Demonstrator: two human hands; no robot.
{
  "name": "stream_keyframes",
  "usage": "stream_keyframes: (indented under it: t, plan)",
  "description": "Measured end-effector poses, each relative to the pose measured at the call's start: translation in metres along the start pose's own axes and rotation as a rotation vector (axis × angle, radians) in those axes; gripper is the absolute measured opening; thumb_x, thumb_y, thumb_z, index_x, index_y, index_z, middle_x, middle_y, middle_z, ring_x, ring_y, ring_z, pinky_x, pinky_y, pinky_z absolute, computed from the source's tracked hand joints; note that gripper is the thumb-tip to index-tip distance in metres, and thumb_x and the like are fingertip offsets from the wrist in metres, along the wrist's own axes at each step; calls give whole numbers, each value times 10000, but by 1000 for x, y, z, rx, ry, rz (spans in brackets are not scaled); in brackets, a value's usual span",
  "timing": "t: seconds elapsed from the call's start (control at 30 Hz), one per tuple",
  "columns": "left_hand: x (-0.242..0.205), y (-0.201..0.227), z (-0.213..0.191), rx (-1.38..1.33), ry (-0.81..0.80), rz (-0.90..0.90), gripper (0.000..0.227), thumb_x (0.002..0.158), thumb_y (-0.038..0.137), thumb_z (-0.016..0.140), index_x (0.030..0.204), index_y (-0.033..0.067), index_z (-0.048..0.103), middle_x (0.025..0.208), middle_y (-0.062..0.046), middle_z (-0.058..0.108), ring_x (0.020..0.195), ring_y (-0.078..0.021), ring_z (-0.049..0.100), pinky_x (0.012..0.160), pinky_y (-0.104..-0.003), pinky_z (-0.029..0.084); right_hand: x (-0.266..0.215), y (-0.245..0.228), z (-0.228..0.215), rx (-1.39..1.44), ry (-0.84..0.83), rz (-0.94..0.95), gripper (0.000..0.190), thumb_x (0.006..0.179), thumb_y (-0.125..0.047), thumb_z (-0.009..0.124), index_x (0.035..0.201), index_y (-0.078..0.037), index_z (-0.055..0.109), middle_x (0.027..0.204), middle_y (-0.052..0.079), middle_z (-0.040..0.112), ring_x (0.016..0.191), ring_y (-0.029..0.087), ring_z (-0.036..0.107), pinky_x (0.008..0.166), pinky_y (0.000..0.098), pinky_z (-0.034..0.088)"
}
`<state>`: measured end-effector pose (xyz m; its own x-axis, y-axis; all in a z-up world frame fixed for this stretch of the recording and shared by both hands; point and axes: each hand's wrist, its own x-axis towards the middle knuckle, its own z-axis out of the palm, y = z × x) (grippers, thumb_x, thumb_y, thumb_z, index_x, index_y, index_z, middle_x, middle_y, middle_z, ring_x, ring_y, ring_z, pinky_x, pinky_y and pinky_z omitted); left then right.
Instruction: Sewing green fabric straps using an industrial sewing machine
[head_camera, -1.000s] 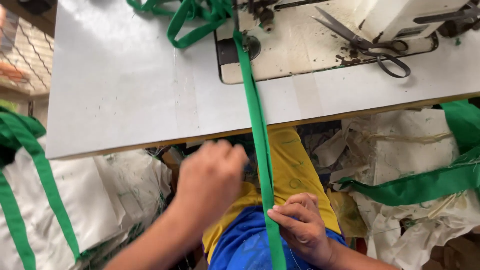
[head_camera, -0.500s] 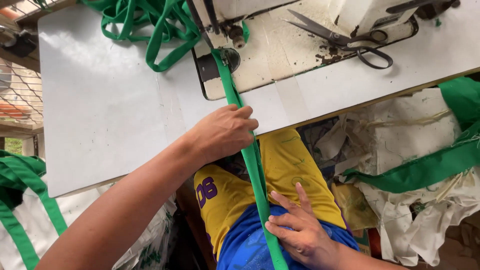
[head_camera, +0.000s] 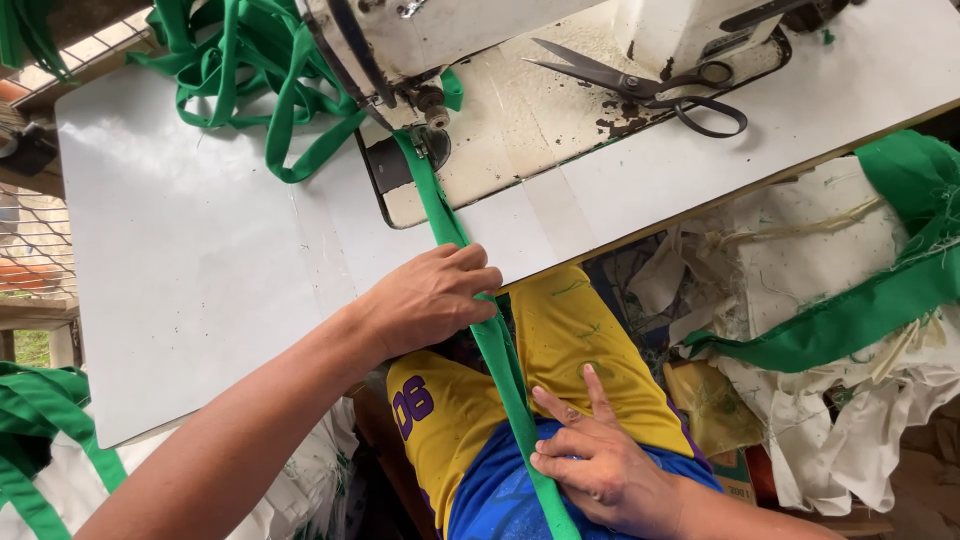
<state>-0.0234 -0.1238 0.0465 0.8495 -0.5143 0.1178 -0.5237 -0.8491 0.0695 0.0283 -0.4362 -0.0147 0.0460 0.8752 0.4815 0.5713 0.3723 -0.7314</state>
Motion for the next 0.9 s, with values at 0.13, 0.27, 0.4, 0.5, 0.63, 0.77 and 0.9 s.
stream_keyframes:
  t: [0.13, 0.27, 0.4, 0.5, 0.63, 0.77, 0.9]
  plan:
    - [-5, 5, -11, 19, 84, 27, 155, 934, 11, 714, 872, 109, 612, 1036, -76, 594, 910, -282, 526, 657, -392, 438, 5, -2, -4, 2, -7, 8, 135, 966, -37, 646, 1033, -63, 760, 881, 80, 734, 1388, 458, 464, 1151, 763, -18]
    - [-10, 5, -15, 72, 23, 61, 49, 980, 84, 663, 982, 130, 646, 1269, -92, 625, 1180, -323, 555, 917, -444, 461, 14, -2, -11, -70, -90, -60, 140, 989, -20, 598, 976, -25, 737, 830, 48, 673, 1410, 437, 455, 1137, 785, 1]
    - [0, 7, -23, 114, 22, 147, 168, 999, 51, 587, 847, 113, 618, 961, -41, 651, 1078, -293, 600, 1004, -447, 482, 15, 5, -20, -259, -275, -163, 214, 990, 33, 499, 866, -56, 649, 767, 33, 555, 1424, 425, 511, 1204, 709, 89]
    - [0, 8, -22, 95, 11, 141, 233, 992, 9, 604, 782, 106, 577, 749, -31, 584, 835, -260, 565, 939, -410, 503, 25, 2, -31, -421, -405, -215, 280, 989, 69, 446, 774, -63, 568, 734, 94, 459, 1364, 457, 568, 1227, 683, 183]
    - [-1, 8, -12, -29, -12, 101, 252, 956, -28, 638, 767, 97, 528, 734, -42, 545, 732, -254, 515, 828, -387, 509, 26, 18, -20, -485, -553, -182, 173, 952, 14, 527, 830, -49, 634, 776, 130, 551, 1324, 501, 559, 1210, 693, 258]
    - [3, 9, 1, -68, -144, -27, 226, 921, -28, 651, 744, 99, 590, 769, -40, 554, 734, -238, 507, 702, -389, 513, 27, 0, -17, -622, -493, -292, 174, 945, 37, 530, 840, -24, 655, 765, 110, 526, 932, 432, 612, 1286, 575, 230]
    - [16, 5, 3, -150, -365, -163, 158, 868, -5, 568, 820, 82, 691, 848, -62, 601, 812, -264, 534, 663, -400, 500, 28, -26, -30, -610, -414, -371, 274, 1050, 75, 456, 866, 66, 659, 796, 150, 485, 613, 314, 573, 1264, 583, 316]
